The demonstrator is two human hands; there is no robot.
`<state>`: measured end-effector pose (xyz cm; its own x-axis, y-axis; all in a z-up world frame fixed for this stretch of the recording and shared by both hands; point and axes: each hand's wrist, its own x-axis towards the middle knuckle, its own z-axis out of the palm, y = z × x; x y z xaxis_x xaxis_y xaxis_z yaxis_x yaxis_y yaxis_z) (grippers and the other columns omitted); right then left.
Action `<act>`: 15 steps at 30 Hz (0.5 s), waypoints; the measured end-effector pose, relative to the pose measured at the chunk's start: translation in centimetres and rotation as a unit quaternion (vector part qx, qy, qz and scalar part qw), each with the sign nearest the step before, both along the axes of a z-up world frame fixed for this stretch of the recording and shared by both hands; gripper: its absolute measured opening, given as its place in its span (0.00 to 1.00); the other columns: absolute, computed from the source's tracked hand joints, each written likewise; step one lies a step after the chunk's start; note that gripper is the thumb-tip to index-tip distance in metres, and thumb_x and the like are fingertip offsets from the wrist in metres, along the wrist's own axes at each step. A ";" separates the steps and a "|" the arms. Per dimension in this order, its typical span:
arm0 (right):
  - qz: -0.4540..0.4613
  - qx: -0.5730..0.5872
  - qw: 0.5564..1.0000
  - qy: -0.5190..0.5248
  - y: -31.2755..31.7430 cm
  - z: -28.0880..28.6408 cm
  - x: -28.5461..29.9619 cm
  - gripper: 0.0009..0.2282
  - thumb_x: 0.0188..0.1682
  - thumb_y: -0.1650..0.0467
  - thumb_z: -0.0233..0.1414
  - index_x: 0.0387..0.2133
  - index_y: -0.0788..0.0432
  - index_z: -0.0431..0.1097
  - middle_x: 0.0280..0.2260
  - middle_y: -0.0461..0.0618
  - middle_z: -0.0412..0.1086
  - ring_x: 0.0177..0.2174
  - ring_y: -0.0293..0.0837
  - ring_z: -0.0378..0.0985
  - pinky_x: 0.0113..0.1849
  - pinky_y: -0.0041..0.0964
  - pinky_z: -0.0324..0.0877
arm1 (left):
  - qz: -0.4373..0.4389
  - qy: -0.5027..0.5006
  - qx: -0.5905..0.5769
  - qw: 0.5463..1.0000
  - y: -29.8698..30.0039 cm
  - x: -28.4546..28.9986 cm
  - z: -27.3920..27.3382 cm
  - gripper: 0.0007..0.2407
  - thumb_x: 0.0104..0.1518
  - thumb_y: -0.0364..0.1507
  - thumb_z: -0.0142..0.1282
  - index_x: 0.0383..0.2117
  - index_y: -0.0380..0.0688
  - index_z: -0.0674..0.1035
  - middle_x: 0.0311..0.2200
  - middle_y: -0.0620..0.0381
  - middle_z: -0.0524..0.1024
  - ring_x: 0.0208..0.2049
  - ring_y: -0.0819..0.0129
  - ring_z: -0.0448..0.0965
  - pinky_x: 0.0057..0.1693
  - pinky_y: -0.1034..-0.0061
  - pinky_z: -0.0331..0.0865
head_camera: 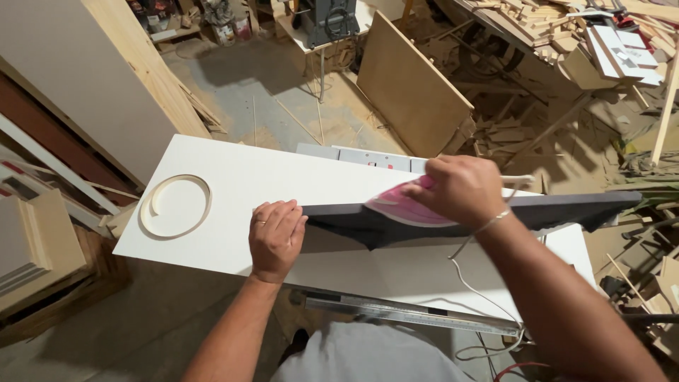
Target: Applying heat-activated edge banding to a wooden board using a hand iron
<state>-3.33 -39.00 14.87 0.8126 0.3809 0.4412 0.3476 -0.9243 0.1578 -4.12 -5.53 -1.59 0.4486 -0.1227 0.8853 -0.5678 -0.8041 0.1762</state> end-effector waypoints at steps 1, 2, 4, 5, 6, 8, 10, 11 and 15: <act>0.000 -0.001 1.000 -0.001 1.1 -0.3 0.3 0.20 0.43 0.46 0.56 0.20 0.45 0.68 0.20 0.41 0.69 0.26 0.46 0.78 0.30 0.41 0.72 | 0.000 -0.001 -0.001 1.000 0.0 0.1 -0.1 0.07 0.58 0.33 0.64 0.35 0.45 0.85 0.38 0.57 0.82 0.43 0.60 0.80 0.56 0.64 0.71; 0.002 0.010 1.000 -0.005 2.1 -0.6 0.5 0.20 0.42 0.46 0.56 0.19 0.45 0.67 0.19 0.40 0.68 0.25 0.45 0.78 0.30 0.40 0.72 | 0.000 0.000 -0.001 1.000 0.0 0.1 -0.2 0.07 0.58 0.34 0.64 0.35 0.46 0.84 0.38 0.58 0.82 0.43 0.60 0.80 0.56 0.64 0.71; 0.005 0.020 1.000 -0.009 4.1 -0.9 0.9 0.20 0.42 0.45 0.55 0.19 0.44 0.67 0.19 0.39 0.68 0.25 0.45 0.78 0.30 0.39 0.72 | 0.000 0.000 -0.001 1.000 0.0 0.2 -0.2 0.07 0.58 0.35 0.64 0.35 0.47 0.84 0.38 0.58 0.82 0.43 0.60 0.80 0.57 0.64 0.71; 0.017 0.030 0.999 -0.016 5.0 -1.0 1.1 0.20 0.41 0.45 0.56 0.18 0.44 0.67 0.18 0.40 0.68 0.24 0.46 0.77 0.29 0.40 0.72 | 0.003 0.004 -0.002 1.000 0.1 0.1 -0.1 0.07 0.58 0.35 0.64 0.35 0.47 0.85 0.38 0.58 0.82 0.43 0.61 0.80 0.57 0.65 0.71; 0.029 0.039 0.999 -0.021 5.9 -1.1 1.2 0.20 0.40 0.46 0.56 0.18 0.45 0.67 0.18 0.42 0.68 0.24 0.47 0.77 0.29 0.42 0.72 | 0.005 0.010 -0.003 1.000 0.0 0.0 0.0 0.07 0.58 0.35 0.64 0.35 0.47 0.85 0.37 0.58 0.82 0.43 0.61 0.80 0.57 0.65 0.71; 0.037 0.045 0.998 -0.015 7.2 -0.6 1.2 0.20 0.41 0.46 0.56 0.18 0.46 0.68 0.18 0.42 0.68 0.24 0.47 0.78 0.29 0.43 0.72 | 0.008 0.011 -0.004 1.000 0.0 0.0 0.0 0.07 0.59 0.35 0.63 0.35 0.47 0.84 0.37 0.58 0.82 0.43 0.61 0.80 0.57 0.65 0.71; 0.045 0.050 0.998 -0.007 8.2 -0.5 1.4 0.20 0.41 0.46 0.56 0.19 0.46 0.69 0.19 0.42 0.69 0.24 0.48 0.78 0.29 0.43 0.72 | 0.011 0.013 -0.004 1.000 0.0 0.0 0.1 0.08 0.60 0.36 0.63 0.35 0.47 0.84 0.37 0.58 0.82 0.43 0.61 0.80 0.57 0.64 0.71; 0.046 0.050 0.998 -0.014 8.4 -0.7 1.5 0.20 0.41 0.46 0.56 0.18 0.47 0.68 0.18 0.43 0.68 0.23 0.49 0.78 0.29 0.44 0.72 | 0.013 0.015 -0.004 1.000 0.0 -0.1 0.1 0.08 0.60 0.37 0.62 0.36 0.47 0.84 0.38 0.58 0.82 0.43 0.60 0.80 0.57 0.64 0.71; 0.053 0.055 0.997 -0.026 9.0 -1.4 2.3 0.21 0.39 0.46 0.57 0.18 0.47 0.68 0.17 0.43 0.68 0.23 0.49 0.78 0.28 0.44 0.71 | 0.012 0.013 -0.007 1.000 0.0 0.2 -0.4 0.09 0.61 0.38 0.60 0.36 0.48 0.83 0.39 0.58 0.82 0.44 0.60 0.80 0.58 0.64 0.71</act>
